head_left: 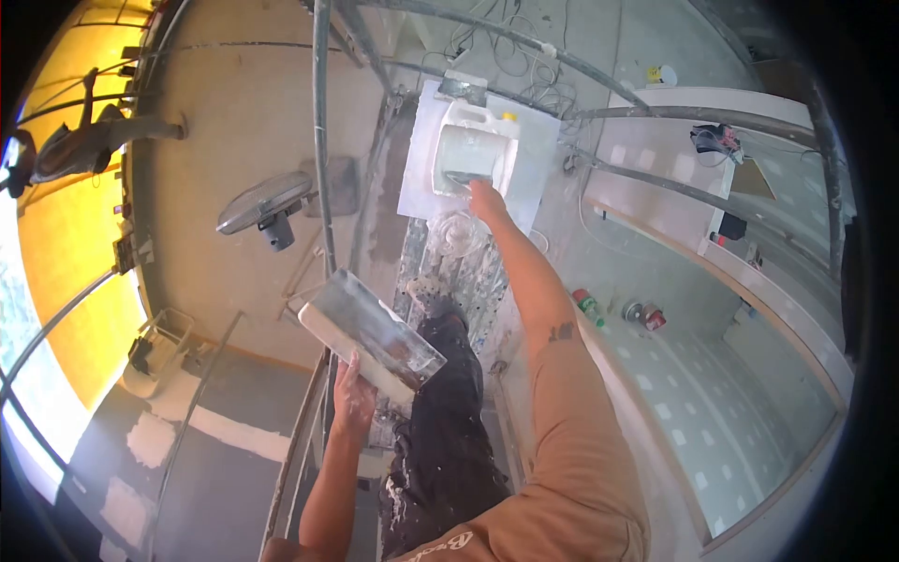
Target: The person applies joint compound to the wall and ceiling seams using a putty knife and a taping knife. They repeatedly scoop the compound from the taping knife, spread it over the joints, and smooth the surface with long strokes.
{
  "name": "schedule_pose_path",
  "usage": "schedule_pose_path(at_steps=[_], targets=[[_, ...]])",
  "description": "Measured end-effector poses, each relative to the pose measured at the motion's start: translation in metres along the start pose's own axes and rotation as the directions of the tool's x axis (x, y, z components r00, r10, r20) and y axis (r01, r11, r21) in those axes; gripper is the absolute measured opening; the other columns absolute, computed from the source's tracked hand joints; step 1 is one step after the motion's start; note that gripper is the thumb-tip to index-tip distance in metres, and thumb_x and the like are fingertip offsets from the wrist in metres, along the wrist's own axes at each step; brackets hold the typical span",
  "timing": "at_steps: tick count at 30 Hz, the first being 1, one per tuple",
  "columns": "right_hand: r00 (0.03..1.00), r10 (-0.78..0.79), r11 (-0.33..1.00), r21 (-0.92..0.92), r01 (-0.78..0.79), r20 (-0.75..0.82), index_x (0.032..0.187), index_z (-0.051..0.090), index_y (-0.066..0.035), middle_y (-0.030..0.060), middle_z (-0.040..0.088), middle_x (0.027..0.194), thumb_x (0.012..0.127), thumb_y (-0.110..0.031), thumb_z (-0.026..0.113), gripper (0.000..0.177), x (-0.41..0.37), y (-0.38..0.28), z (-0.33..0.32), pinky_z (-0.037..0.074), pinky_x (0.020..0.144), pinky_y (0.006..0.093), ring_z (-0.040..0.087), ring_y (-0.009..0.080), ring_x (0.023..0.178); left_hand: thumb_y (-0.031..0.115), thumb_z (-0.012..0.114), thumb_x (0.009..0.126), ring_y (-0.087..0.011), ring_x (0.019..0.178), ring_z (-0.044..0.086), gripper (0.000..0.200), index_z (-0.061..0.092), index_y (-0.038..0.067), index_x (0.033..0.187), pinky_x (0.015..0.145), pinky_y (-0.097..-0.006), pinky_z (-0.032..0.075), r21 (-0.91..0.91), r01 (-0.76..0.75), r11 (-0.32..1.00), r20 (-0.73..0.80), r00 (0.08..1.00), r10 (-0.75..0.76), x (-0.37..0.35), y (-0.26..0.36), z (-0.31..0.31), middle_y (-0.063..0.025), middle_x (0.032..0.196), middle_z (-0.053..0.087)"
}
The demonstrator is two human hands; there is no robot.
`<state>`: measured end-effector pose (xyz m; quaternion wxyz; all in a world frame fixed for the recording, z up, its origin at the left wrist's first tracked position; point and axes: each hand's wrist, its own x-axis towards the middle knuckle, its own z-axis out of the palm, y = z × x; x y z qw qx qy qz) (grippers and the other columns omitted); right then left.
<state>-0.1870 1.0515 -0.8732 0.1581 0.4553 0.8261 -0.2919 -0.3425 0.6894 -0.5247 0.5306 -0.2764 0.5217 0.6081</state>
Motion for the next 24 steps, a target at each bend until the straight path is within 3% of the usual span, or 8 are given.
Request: schedule_pose_path(at_steps=[1, 3, 4, 6, 10, 13, 20, 24], targets=[[1.0, -0.003, 1.0, 0.003, 0.003, -0.004, 0.12, 0.057, -0.004, 0.0215, 0.063, 0.117, 0.085, -0.009, 0.065, 0.036, -0.003, 0.011, 0.002, 0.056, 0.077, 0.0511, 0.069, 0.0361, 0.095, 0.022, 0.052, 0.105, -0.0274, 0.131, 0.049, 0.051, 0.035, 0.009, 0.151, 0.11, -0.0465, 0.04, 0.002, -0.006, 1.0, 0.001, 1.0, 0.006, 0.001, 0.003, 0.003, -0.0095, 0.141, 0.05], [0.875, -0.29, 0.913, 0.161, 0.374, -0.388, 0.128, 0.056, -0.005, 0.0157, 0.068, 0.098, 0.088, -0.009, 0.064, 0.042, -0.008, 0.033, 0.008, 0.055, 0.069, 0.0449, 0.071, 0.0277, 0.083, 0.021, 0.054, 0.105, -0.0262, 0.129, 0.051, 0.051, 0.035, 0.01, 0.151, 0.108, -0.0457, 0.043, 0.048, -0.02, 0.999, 0.017, 1.0, 0.019, 0.008, 0.004, 0.01, -0.0086, 0.139, 0.051], [0.872, -0.294, 0.913, 0.155, 0.377, -0.392, 0.128, 0.056, -0.005, 0.0157, 0.068, 0.098, 0.088, -0.009, 0.064, 0.042, -0.017, 0.034, -0.003, 0.055, 0.069, 0.0449, 0.071, 0.0277, 0.083, 0.021, 0.054, 0.105, -0.0262, 0.129, 0.051, 0.051, 0.035, 0.01, 0.151, 0.108, -0.0457, 0.043, 0.044, -0.024, 0.999, 0.022, 0.999, 0.023, 0.011, 0.006, 0.014, -0.0086, 0.139, 0.051], [0.997, 0.017, 0.777, 0.628, 0.034, -0.075, 0.133, 0.055, -0.005, 0.0095, 0.064, 0.082, 0.091, -0.009, 0.063, 0.043, -0.068, 0.004, -0.062, 0.052, 0.063, 0.0359, 0.065, 0.0189, 0.071, 0.02, 0.054, 0.105, -0.0247, 0.127, 0.052, 0.049, 0.037, 0.011, 0.15, 0.105, -0.0446, 0.045, 0.087, 0.0, 0.996, 0.073, 0.997, -0.006, 0.022, 0.011, 0.02, -0.0077, 0.136, 0.053], [0.995, 0.088, 0.553, 0.828, -0.09, 0.05, 0.139, 0.052, -0.007, 0.0016, 0.06, 0.083, 0.095, -0.005, 0.059, 0.044, -0.136, -0.022, -0.147, 0.046, 0.058, 0.0268, 0.053, 0.0096, 0.065, 0.024, 0.056, 0.104, -0.0267, 0.13, 0.051, 0.048, 0.037, 0.011, 0.146, 0.106, -0.0501, 0.046, 0.162, -0.01, 0.987, 0.218, 0.976, -0.026, 0.071, 0.014, 0.039, -0.0084, 0.139, 0.052], [0.998, 0.059, 0.454, 0.891, 0.005, -0.036, 0.139, 0.052, -0.012, 0.0004, 0.059, 0.08, 0.097, -0.007, 0.06, 0.043, -0.186, -0.039, -0.203, 0.045, 0.056, 0.0254, 0.053, 0.0078, 0.064, 0.027, 0.059, 0.102, -0.026, 0.13, 0.051, 0.05, 0.039, 0.011, 0.145, 0.107, -0.0504, 0.045, 0.183, -0.016, 0.983, 0.317, 0.947, -0.044, 0.128, 0.011, 0.056, -0.0072, 0.139, 0.052], [0.989, 0.0, 0.491, 0.862, 0.129, -0.148, 0.145, 0.046, -0.007, 0.0001, 0.059, 0.088, 0.098, -0.008, 0.059, 0.049, -0.274, -0.092, -0.32, 0.044, 0.06, 0.0232, 0.051, 0.0067, 0.069, 0.034, 0.064, 0.099, -0.0248, 0.118, 0.06, 0.047, 0.046, 0.013, 0.137, 0.103, -0.0487, 0.048, 0.31, -0.077, 0.948, 0.415, 0.908, -0.062, 0.212, 0.017, 0.187, -0.0053, 0.128, 0.06], [0.986, 0.003, 0.538, 0.831, 0.139, -0.166, 0.146, 0.046, -0.005, 0.0009, 0.058, 0.088, 0.099, -0.008, 0.059, 0.049, -0.318, -0.122, -0.363, 0.045, 0.063, 0.0239, 0.052, 0.0076, 0.071, 0.033, 0.063, 0.099, -0.0239, 0.115, 0.061, 0.043, 0.049, 0.011, 0.133, 0.099, -0.0489, 0.051, 0.278, -0.086, 0.957, 0.489, 0.87, -0.064, 0.187, 0.037, 0.237, -0.0057, 0.123, 0.062]])
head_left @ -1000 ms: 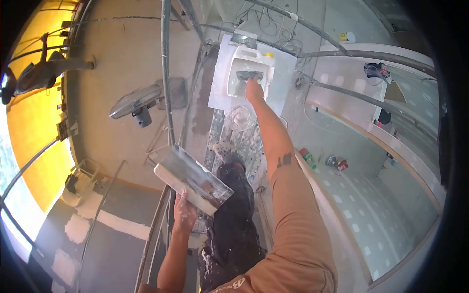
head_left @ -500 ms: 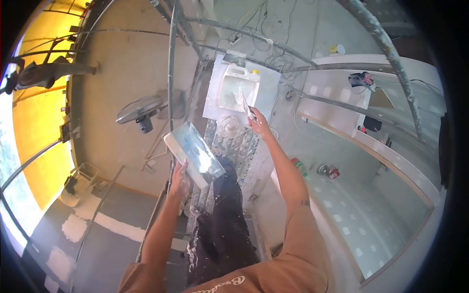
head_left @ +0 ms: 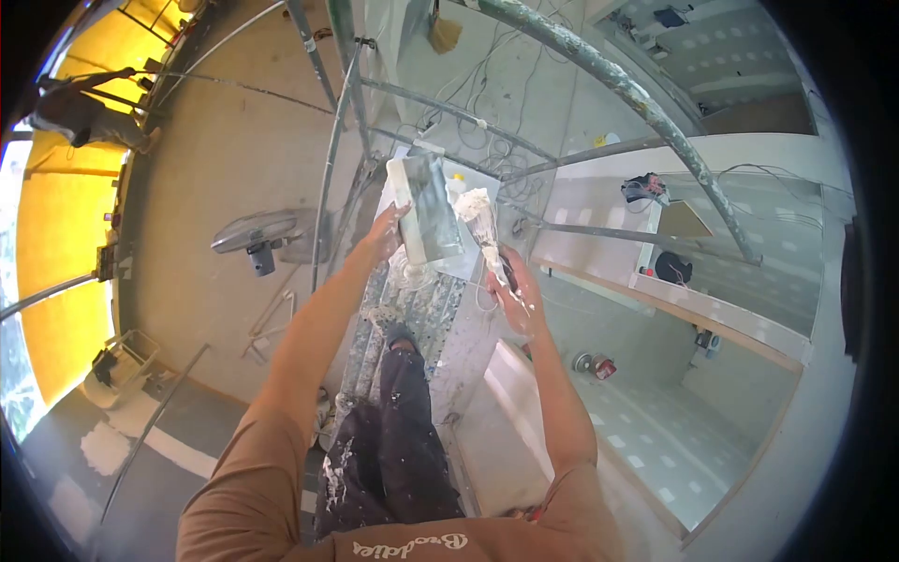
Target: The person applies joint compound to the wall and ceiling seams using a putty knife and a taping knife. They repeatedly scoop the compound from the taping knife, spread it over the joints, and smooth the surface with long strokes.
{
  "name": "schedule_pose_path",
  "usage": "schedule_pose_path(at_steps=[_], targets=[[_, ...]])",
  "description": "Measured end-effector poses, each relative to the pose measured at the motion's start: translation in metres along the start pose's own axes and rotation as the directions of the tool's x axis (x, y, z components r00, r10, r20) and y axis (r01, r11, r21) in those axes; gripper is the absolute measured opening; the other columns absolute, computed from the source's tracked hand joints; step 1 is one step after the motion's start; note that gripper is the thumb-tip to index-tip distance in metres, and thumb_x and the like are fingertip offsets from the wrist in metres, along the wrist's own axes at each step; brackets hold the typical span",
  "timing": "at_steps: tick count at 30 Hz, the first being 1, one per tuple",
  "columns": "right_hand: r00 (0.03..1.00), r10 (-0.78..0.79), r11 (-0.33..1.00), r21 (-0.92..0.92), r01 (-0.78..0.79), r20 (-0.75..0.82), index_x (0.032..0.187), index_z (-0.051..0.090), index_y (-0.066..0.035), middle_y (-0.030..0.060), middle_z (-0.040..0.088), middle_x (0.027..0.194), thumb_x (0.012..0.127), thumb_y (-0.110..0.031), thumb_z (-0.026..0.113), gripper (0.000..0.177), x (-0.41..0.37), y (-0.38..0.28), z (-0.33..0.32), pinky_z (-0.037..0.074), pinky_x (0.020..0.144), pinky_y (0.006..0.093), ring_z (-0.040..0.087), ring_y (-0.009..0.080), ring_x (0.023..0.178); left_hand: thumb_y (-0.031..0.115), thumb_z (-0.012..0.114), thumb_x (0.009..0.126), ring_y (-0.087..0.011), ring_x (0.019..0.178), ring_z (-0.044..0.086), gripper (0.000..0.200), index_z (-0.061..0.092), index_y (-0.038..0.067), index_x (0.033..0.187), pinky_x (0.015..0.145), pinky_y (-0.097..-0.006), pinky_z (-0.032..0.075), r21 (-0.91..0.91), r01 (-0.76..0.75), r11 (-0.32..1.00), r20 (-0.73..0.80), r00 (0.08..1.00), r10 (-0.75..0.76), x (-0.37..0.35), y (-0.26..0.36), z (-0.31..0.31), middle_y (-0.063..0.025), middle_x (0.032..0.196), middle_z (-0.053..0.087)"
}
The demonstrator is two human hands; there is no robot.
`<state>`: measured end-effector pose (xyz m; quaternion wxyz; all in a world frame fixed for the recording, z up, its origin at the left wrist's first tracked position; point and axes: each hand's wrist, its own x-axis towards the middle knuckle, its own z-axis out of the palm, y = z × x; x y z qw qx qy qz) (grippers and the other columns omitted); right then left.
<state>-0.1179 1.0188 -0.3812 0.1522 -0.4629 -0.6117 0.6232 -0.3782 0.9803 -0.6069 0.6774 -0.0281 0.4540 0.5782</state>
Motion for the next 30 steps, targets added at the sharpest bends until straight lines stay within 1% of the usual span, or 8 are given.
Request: schedule_pose_path(at_steps=[3, 5, 8, 12, 13, 18, 27, 30], targets=[[0.999, -0.046, 0.986, -0.157, 0.046, 0.002, 0.141, 0.048, -0.004, 0.006, 0.06, 0.09, 0.098, -0.008, 0.06, 0.045, -0.029, -0.04, 0.003, 0.048, 0.067, 0.0284, 0.056, 0.0133, 0.078, 0.031, 0.063, 0.099, -0.0227, 0.11, 0.064, 0.038, 0.053, 0.01, 0.128, 0.097, -0.0474, 0.052, -0.01, 0.02, 1.0, 0.198, 0.98, -0.017, -0.032, 0.034, 0.028, -0.0059, 0.116, 0.064], [0.914, -0.404, 0.841, -0.381, 0.384, 0.031, 0.14, 0.052, -0.006, 0.0125, 0.065, 0.113, 0.094, -0.001, 0.06, 0.046, -0.045, -0.064, 0.007, 0.052, 0.076, 0.0315, 0.063, 0.0205, 0.09, 0.029, 0.061, 0.1, -0.0212, 0.102, 0.067, 0.033, 0.055, 0.009, 0.126, 0.09, -0.0427, 0.056, -0.044, 0.066, 0.997, 0.227, 0.972, -0.055, -0.065, 0.057, 0.05, -0.0057, 0.109, 0.066], [0.823, -0.531, 0.693, -0.457, 0.558, 0.201, 0.142, 0.053, -0.01, 0.0141, 0.053, 0.147, 0.085, 0.01, 0.056, 0.061, -0.069, -0.093, 0.005, 0.055, 0.084, 0.0355, 0.064, 0.0284, 0.115, 0.027, 0.061, 0.1, -0.0197, 0.095, 0.069, 0.031, 0.057, 0.008, 0.125, 0.084, -0.0384, 0.059, -0.077, 0.04, 0.996, 0.284, 0.959, -0.017, -0.124, 0.091, 0.071, -0.0051, 0.108, 0.068], [0.746, -0.586, 0.565, -0.501, 0.656, 0.316, 0.141, 0.054, -0.012, 0.0119, 0.053, 0.148, 0.076, 0.013, 0.057, 0.07, -0.115, -0.138, 0.007, 0.056, 0.085, 0.038, 0.062, 0.0315, 0.112, 0.03, 0.061, 0.1, -0.0251, 0.097, 0.07, 0.039, 0.053, 0.006, 0.13, 0.084, -0.047, 0.06, -0.029, 0.027, 0.999, 0.296, 0.955, -0.017, -0.238, 0.149, 0.113, -0.0096, 0.113, 0.067], [0.717, -0.594, 0.508, -0.521, 0.686, 0.364, 0.141, 0.055, -0.013, 0.0103, 0.052, 0.148, 0.075, 0.013, 0.057, 0.072, -0.125, -0.152, 0.009, 0.056, 0.085, 0.0384, 0.063, 0.0307, 0.11, 0.029, 0.061, 0.1, -0.019, 0.093, 0.071, 0.034, 0.059, 0.004, 0.124, 0.081, -0.0368, 0.061, -0.01, 0.0, 1.0, 0.31, 0.951, 0.004, -0.26, 0.158, 0.116, -0.0089, 0.113, 0.07], [0.598, -0.685, 0.383, -0.492, 0.782, 0.417, 0.14, 0.057, -0.014, 0.0073, 0.051, 0.15, 0.074, 0.011, 0.058, 0.071, -0.172, -0.209, 0.033, 0.056, 0.082, 0.0393, 0.064, 0.0287, 0.104, 0.028, 0.059, 0.101, -0.0186, 0.098, 0.07, 0.038, 0.056, 0.004, 0.13, 0.083, -0.0383, 0.061, -0.007, -0.139, 0.99, 0.284, 0.949, 0.136, -0.377, 0.188, 0.115, -0.0083, 0.114, 0.068], [0.64, -0.704, 0.37, -0.611, 0.699, 0.306, 0.139, 0.057, -0.015, 0.0104, 0.05, 0.15, 0.091, 0.007, 0.053, 0.054, -0.211, -0.297, 0.06, 0.055, 0.09, 0.042, 0.062, 0.0371, 0.118, 0.03, 0.057, 0.101, -0.0213, 0.094, 0.071, 0.043, 0.055, 0.001, 0.133, 0.082, -0.0375, 0.062, -0.092, -0.318, 0.944, 0.226, 0.916, 0.331, -0.567, 0.208, 0.12, -0.0116, 0.112, 0.069], [0.544, -0.829, 0.44, -0.45, 0.777, 0.129, 0.141, 0.055, -0.016, 0.011, 0.05, 0.149, 0.093, 0.004, 0.054, 0.052, -0.231, -0.319, 0.068, 0.053, 0.092, 0.0413, 0.062, 0.0357, 0.119, 0.03, 0.056, 0.102, -0.0207, 0.093, 0.071, 0.043, 0.055, 0.001, 0.133, 0.082, -0.0378, 0.062, -0.067, -0.4, 0.914, 0.238, 0.884, 0.404, -0.612, 0.211, 0.115, -0.0113, 0.111, 0.069]])
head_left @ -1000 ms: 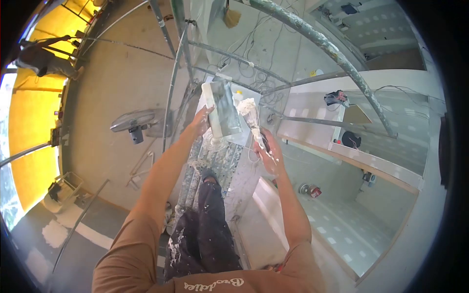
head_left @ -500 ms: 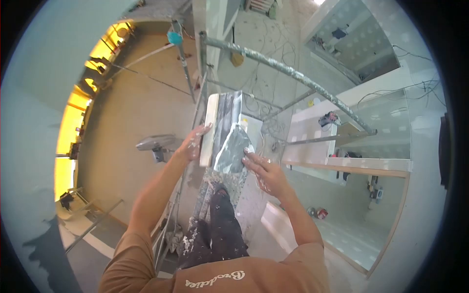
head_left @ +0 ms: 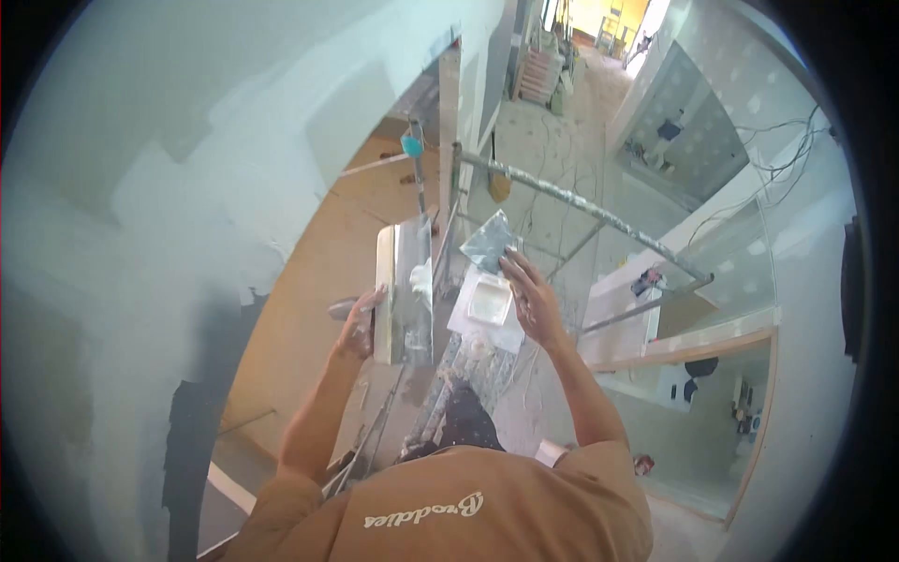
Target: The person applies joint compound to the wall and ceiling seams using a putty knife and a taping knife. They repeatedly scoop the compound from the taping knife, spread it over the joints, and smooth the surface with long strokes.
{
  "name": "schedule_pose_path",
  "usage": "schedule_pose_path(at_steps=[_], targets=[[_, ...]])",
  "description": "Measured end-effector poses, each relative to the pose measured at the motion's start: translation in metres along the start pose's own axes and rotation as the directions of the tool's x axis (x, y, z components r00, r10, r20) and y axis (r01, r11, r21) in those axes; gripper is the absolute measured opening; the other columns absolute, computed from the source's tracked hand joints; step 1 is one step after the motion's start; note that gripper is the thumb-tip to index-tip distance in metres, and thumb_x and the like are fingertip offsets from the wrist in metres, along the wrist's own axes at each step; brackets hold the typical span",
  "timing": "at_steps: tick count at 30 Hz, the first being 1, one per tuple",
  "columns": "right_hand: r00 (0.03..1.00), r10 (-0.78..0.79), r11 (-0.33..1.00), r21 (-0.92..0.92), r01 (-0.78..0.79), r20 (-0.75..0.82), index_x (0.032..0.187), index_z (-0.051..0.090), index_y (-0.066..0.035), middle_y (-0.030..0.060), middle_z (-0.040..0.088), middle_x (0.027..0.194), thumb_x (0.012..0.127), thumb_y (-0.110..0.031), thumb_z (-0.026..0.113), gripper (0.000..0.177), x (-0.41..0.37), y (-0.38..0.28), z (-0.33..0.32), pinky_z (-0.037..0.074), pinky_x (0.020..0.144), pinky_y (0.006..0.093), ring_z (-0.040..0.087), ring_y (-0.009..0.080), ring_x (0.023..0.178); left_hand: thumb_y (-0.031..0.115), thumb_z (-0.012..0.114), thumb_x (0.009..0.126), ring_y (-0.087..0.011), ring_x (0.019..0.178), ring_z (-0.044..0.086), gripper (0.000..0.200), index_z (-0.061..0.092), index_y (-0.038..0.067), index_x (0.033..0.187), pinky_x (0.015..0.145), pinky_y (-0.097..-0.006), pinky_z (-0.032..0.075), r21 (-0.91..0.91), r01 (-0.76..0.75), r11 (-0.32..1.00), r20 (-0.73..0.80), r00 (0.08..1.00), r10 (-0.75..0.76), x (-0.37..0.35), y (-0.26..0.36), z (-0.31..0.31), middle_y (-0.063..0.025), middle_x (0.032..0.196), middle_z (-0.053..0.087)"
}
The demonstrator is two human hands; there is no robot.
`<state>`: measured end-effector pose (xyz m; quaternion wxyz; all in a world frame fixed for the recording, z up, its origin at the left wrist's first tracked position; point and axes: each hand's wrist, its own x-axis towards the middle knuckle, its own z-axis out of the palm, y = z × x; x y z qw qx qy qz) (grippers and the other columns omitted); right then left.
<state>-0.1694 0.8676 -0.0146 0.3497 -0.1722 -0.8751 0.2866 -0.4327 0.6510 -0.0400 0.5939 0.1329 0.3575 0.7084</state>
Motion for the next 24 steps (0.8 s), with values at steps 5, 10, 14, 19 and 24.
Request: schedule_pose_path(at_steps=[5, 10, 14, 19, 24], targets=[[0.921, 0.335, 0.294, 0.907, -0.301, 0.197, 0.136, 0.045, -0.002, 0.0069, 0.06, 0.108, 0.096, -0.002, 0.061, 0.044, -0.005, -0.079, -0.013, 0.047, 0.086, 0.0321, 0.059, 0.0153, 0.093, 0.033, 0.05, 0.104, -0.0243, 0.1, 0.07, 0.044, 0.054, 0.001, 0.134, 0.088, -0.0403, 0.06, -0.06, -0.044, 0.997, -0.011, 0.999, 0.044, -0.035, 0.0, -0.008, -0.0138, 0.115, 0.068], [0.952, 0.222, 0.326, 0.904, -0.275, 0.21, 0.129, 0.052, -0.003, 0.0074, 0.061, 0.111, 0.097, -0.002, 0.06, 0.033, -0.04, -0.121, 0.003, 0.048, 0.089, 0.033, 0.06, 0.0168, 0.098, 0.032, 0.05, 0.104, -0.0194, 0.091, 0.07, 0.038, 0.059, 0.002, 0.126, 0.082, -0.0357, 0.061, -0.036, -0.062, 0.997, -0.082, 0.995, 0.059, -0.074, 0.003, 0.031, -0.0102, 0.109, 0.07], [0.992, 0.038, 0.911, 0.404, -0.083, 0.119, 0.139, 0.056, -0.007, 0.0154, 0.058, 0.137, 0.088, 0.013, 0.056, 0.055, -0.036, -0.186, 0.002, 0.049, 0.1, 0.0384, 0.061, 0.0306, 0.121, 0.031, 0.049, 0.104, -0.0209, 0.091, 0.071, 0.039, 0.059, 0.0, 0.126, 0.084, -0.0354, 0.06, -0.04, -0.042, 0.998, -0.087, 0.995, 0.038, -0.1, 0.01, 0.044, -0.0122, 0.108, 0.07], [0.968, -0.221, 0.957, 0.216, 0.192, 0.116, 0.141, 0.058, -0.012, 0.0192, 0.05, 0.146, 0.083, 0.018, 0.049, 0.066, -0.04, -0.168, 0.03, 0.047, 0.104, 0.0404, 0.055, 0.0413, 0.127, 0.026, 0.052, 0.102, -0.0209, 0.096, 0.07, 0.038, 0.056, 0.0, 0.129, 0.086, -0.037, 0.059, -0.086, -0.213, 0.973, -0.047, 0.977, 0.21, -0.145, 0.026, 0.052, -0.0123, 0.113, 0.069], [0.972, 0.016, 0.947, 0.309, -0.09, 0.234, 0.137, 0.057, -0.006, 0.0117, 0.052, 0.14, 0.089, 0.008, 0.055, 0.05, -0.031, -0.147, 0.039, 0.049, 0.095, 0.0318, 0.06, 0.0231, 0.115, 0.026, 0.053, 0.102, -0.0193, 0.1, 0.068, 0.04, 0.053, 0.0, 0.132, 0.088, -0.0357, 0.058, -0.052, -0.356, 0.933, -0.128, 0.929, 0.348, -0.234, 0.028, 0.037, -0.0107, 0.116, 0.067]])
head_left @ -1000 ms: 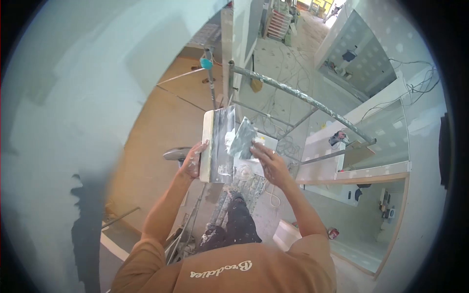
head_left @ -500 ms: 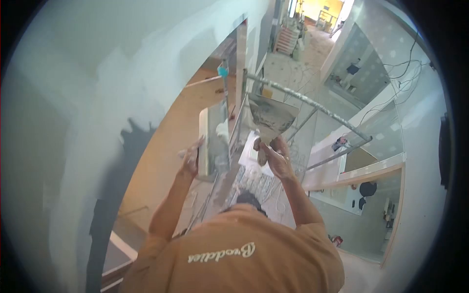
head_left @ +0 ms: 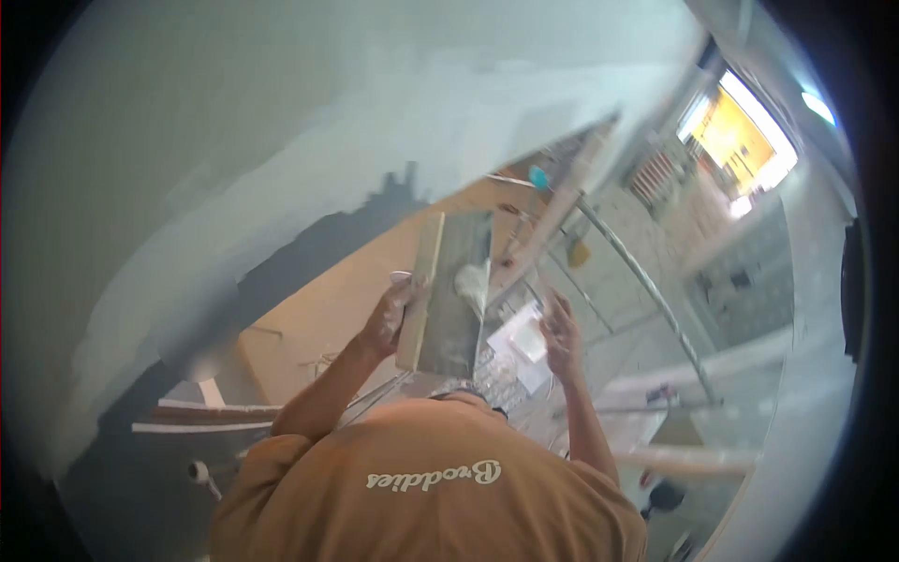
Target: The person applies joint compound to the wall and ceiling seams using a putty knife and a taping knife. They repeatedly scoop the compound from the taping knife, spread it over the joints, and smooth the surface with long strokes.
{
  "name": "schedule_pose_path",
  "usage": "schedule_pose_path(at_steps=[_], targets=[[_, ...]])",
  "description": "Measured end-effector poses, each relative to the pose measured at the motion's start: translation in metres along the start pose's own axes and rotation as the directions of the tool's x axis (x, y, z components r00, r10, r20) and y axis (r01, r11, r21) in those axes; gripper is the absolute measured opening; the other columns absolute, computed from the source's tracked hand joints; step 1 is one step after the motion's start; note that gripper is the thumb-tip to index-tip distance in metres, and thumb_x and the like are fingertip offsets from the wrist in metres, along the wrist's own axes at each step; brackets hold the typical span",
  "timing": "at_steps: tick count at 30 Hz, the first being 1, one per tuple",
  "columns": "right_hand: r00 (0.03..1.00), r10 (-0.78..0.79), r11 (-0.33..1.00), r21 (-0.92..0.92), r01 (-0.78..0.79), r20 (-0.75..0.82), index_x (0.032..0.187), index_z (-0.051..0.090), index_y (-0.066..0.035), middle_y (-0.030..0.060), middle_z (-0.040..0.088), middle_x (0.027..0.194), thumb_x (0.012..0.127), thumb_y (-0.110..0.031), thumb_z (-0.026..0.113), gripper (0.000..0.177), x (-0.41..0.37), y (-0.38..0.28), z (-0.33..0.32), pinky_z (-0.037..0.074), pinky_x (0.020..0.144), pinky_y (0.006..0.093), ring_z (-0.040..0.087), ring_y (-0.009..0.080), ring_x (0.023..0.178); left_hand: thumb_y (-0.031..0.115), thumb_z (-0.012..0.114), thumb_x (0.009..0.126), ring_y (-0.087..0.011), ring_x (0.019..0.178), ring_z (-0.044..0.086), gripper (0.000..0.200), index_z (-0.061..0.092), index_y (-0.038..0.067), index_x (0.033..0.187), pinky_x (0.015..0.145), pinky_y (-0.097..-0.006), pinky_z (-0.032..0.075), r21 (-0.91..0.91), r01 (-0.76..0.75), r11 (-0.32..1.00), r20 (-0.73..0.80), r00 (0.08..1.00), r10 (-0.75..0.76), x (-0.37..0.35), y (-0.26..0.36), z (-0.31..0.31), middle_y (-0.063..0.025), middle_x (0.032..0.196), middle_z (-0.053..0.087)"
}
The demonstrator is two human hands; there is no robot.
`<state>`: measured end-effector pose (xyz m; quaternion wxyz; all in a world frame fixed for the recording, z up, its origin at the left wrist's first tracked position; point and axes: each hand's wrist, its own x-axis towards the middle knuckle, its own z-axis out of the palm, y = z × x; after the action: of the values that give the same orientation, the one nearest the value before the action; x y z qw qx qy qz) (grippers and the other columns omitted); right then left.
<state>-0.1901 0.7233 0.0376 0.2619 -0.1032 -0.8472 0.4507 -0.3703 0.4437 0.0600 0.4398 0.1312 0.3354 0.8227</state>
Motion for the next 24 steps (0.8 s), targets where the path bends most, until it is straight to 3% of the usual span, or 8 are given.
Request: schedule_pose_path(at_steps=[4, 5, 8, 9, 10, 18, 20, 24], targets=[[0.926, 0.068, 0.892, 0.392, -0.223, 0.372, 0.103, 0.058, 0.001, 0.0111, 0.06, 0.105, 0.099, -0.011, 0.06, 0.013, 0.007, -0.002, -0.01, 0.052, 0.071, 0.0304, 0.062, 0.016, 0.088, 0.028, 0.057, 0.102, -0.0167, 0.106, 0.065, 0.041, 0.053, 0.006, 0.136, 0.092, -0.0357, 0.055, 0.029, -0.142, 0.989, -0.212, 0.966, 0.145, -0.109, 0.028, 0.002, -0.0063, 0.117, 0.064], [0.761, 0.263, 0.549, 0.557, -0.623, 0.592, 0.105, 0.056, 0.0, 0.0139, 0.061, 0.107, 0.101, -0.019, 0.058, 0.02, 0.017, 0.083, -0.005, 0.053, 0.07, 0.0332, 0.062, 0.0199, 0.089, 0.028, 0.058, 0.102, -0.0157, 0.11, 0.062, 0.042, 0.052, 0.006, 0.138, 0.095, -0.0353, 0.053, 0.005, -0.17, 0.985, -0.268, 0.949, 0.165, -0.138, 0.028, -0.019, -0.0054, 0.12, 0.062], [0.813, -0.216, 0.558, 0.752, -0.352, 0.541, 0.102, 0.053, -0.002, 0.0157, 0.062, 0.08, 0.092, -0.018, 0.062, 0.021, 0.042, -0.039, 0.061, 0.05, 0.051, 0.0352, 0.06, 0.0227, 0.06, 0.028, 0.059, 0.102, -0.0124, 0.116, 0.056, 0.046, 0.049, 0.006, 0.141, 0.101, -0.0328, 0.046, 0.415, -0.315, 0.854, -0.489, 0.714, 0.501, -0.24, 0.037, -0.024, -0.0029, 0.125, 0.059], [0.68, 0.015, 0.45, 0.602, -0.66, 0.734, 0.105, 0.055, 0.003, 0.0149, 0.061, 0.074, 0.088, -0.014, 0.063, 0.025, 0.058, -0.047, 0.086, 0.049, 0.05, 0.0341, 0.059, 0.0218, 0.058, 0.026, 0.059, 0.101, -0.0116, 0.116, 0.055, 0.046, 0.05, 0.006, 0.141, 0.102, -0.0317, 0.045, 0.339, -0.362, 0.868, -0.565, 0.66, 0.496, -0.269, 0.052, -0.004, -0.0027, 0.126, 0.059], [0.163, -0.594, 0.178, 0.326, -0.929, 0.788, 0.139, 0.046, 0.001, 0.0169, 0.051, 0.139, 0.1, -0.02, 0.048, 0.045, 0.086, -0.04, 0.099, 0.044, 0.1, 0.0335, 0.051, 0.0232, 0.123, 0.025, 0.06, 0.101, -0.0108, 0.117, 0.053, 0.046, 0.05, 0.006, 0.141, 0.103, -0.0307, 0.043, 0.246, -0.415, 0.876, -0.618, 0.63, 0.471, -0.294, 0.059, 0.012, -0.0024, 0.127, 0.058], [-0.028, -0.398, 0.642, 0.257, -0.722, 0.917, 0.112, 0.057, 0.007, 0.0149, 0.061, 0.075, 0.085, -0.012, 0.064, 0.034, 0.043, -0.233, 0.236, 0.047, 0.05, 0.0332, 0.059, 0.0215, 0.057, 0.02, 0.064, 0.096, -0.0195, 0.109, 0.064, 0.043, 0.054, 0.007, 0.136, 0.095, -0.0382, 0.052, 0.477, -0.736, 0.481, -0.772, -0.088, 0.63, -0.433, -0.033, -0.024, -0.0055, 0.12, 0.063], [0.189, -0.476, 0.719, 0.504, -0.478, 0.859, 0.12, 0.055, 0.011, 0.0143, 0.06, 0.075, 0.084, -0.012, 0.063, 0.043, 0.013, -0.22, 0.271, 0.047, 0.051, 0.032, 0.058, 0.0217, 0.057, 0.022, 0.062, 0.098, -0.0192, 0.107, 0.064, 0.041, 0.054, 0.007, 0.135, 0.093, -0.0379, 0.054, 0.535, -0.747, 0.394, -0.753, -0.21, 0.623, -0.453, -0.064, -0.046, -0.006, 0.119, 0.064], [-0.284, -0.474, 0.583, 0.056, -0.81, 0.833, 0.124, 0.053, 0.009, 0.0145, 0.061, 0.085, 0.087, -0.012, 0.063, 0.044, -0.022, -0.241, 0.305, 0.047, 0.057, 0.0305, 0.057, 0.0191, 0.066, 0.028, 0.064, 0.099, -0.0199, 0.114, 0.062, 0.047, 0.048, 0.009, 0.139, 0.097, -0.0404, 0.052, 0.659, -0.714, 0.236, -0.689, -0.447, 0.571, -0.451, -0.081, -0.015, -0.005, 0.125, 0.061]])
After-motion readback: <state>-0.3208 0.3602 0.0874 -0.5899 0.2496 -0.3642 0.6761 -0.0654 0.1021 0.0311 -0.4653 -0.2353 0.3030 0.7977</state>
